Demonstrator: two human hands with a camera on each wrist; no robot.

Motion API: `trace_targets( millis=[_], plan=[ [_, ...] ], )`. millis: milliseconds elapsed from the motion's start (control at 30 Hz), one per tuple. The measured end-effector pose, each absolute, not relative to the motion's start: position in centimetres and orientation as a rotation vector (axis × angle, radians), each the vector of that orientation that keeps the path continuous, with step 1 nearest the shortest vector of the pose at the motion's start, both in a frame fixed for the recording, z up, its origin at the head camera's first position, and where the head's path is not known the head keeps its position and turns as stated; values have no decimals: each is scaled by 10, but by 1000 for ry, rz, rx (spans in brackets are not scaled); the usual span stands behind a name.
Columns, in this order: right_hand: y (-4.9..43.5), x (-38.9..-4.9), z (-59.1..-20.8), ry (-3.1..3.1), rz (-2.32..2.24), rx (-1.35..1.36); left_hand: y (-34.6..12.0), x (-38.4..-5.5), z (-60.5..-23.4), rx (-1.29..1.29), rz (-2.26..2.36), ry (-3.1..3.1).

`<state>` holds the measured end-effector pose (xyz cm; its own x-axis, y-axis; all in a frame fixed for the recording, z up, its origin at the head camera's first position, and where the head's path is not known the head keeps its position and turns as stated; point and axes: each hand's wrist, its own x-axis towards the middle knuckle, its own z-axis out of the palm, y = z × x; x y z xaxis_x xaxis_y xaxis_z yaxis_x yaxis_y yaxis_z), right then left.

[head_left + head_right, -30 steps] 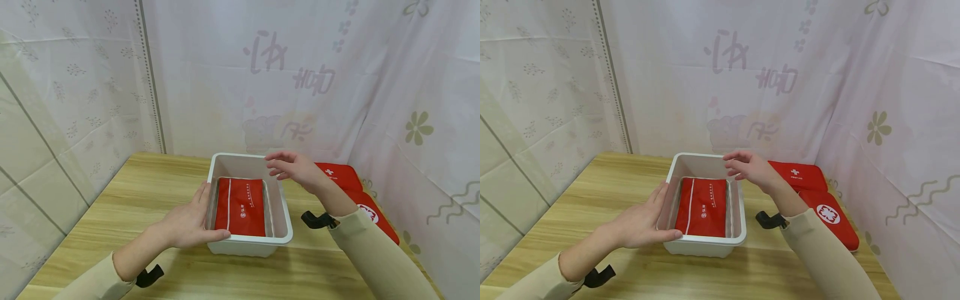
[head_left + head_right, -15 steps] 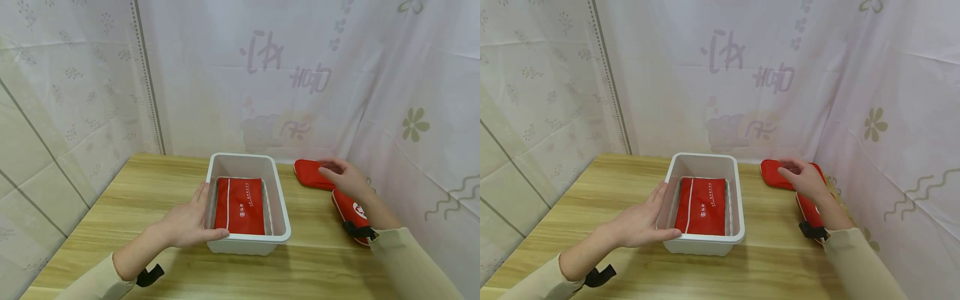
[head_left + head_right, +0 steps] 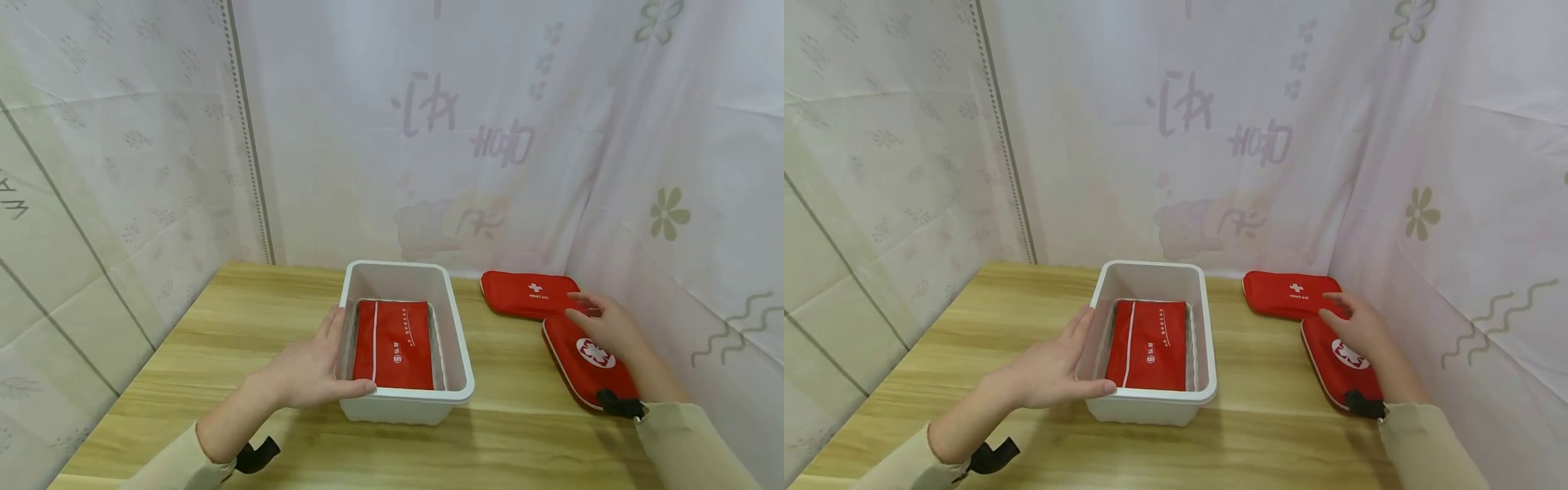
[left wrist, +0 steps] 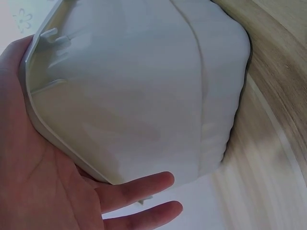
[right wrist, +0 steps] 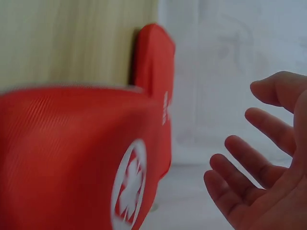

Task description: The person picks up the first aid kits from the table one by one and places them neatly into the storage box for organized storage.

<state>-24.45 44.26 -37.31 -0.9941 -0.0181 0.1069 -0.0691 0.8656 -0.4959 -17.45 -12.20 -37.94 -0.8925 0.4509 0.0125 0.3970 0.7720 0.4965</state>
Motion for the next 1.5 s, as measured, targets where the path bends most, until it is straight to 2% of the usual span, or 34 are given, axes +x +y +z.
trace_targets(
  millis=[300,567,833,1067,1500],
  plan=[
    [485,-241,-393,-3101,652,-24,-121,-175,-382,686,762,2861],
    [499,-239,-403,-3234,587,-40,-121,-175,-382,698,772,2875],
    [499,-240,-403,-3359,640,-139,-122,-176,-383,686,785,2875],
    [491,-239,-401,-3402,523,-24,-124,-176,-384,683,780,2881],
    [472,-230,-397,-3465,470,-26,-123,-176,-384,704,784,2875]
  ],
)
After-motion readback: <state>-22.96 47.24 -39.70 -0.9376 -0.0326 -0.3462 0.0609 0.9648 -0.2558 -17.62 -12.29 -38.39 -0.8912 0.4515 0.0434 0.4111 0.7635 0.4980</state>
